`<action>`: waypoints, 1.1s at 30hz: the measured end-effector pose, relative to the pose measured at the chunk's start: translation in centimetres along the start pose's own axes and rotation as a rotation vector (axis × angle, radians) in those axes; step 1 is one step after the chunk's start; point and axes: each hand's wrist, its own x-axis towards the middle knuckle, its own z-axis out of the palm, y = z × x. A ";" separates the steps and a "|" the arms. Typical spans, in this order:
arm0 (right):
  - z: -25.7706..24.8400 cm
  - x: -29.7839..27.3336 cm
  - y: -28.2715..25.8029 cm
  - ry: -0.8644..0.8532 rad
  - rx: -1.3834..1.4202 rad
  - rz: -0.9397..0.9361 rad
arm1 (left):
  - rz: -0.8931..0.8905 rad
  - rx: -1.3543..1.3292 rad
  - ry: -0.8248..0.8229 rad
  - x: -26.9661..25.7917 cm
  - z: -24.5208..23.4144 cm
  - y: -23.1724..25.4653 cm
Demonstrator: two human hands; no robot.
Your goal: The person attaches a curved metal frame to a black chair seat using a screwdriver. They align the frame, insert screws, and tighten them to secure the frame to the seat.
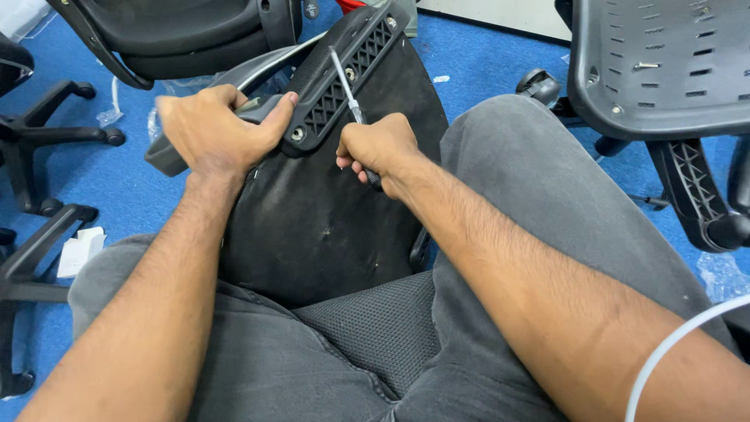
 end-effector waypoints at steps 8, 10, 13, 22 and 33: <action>2.4 2.0 3.6 0.187 0.640 0.194 | -0.172 0.148 0.054 -1.2 0.6 4.5; 3.6 2.2 4.8 0.217 0.790 0.242 | -0.190 0.113 0.027 -1.1 0.7 5.2; 6.1 1.3 6.7 0.272 0.907 0.215 | -0.124 0.067 0.094 -0.3 0.7 5.3; 10.2 -1.5 7.2 0.536 0.491 -0.155 | -0.320 0.223 0.054 -1.2 0.7 7.8; 10.3 -1.0 7.8 0.452 0.454 -0.119 | -0.275 0.017 -0.032 -2.1 1.1 3.4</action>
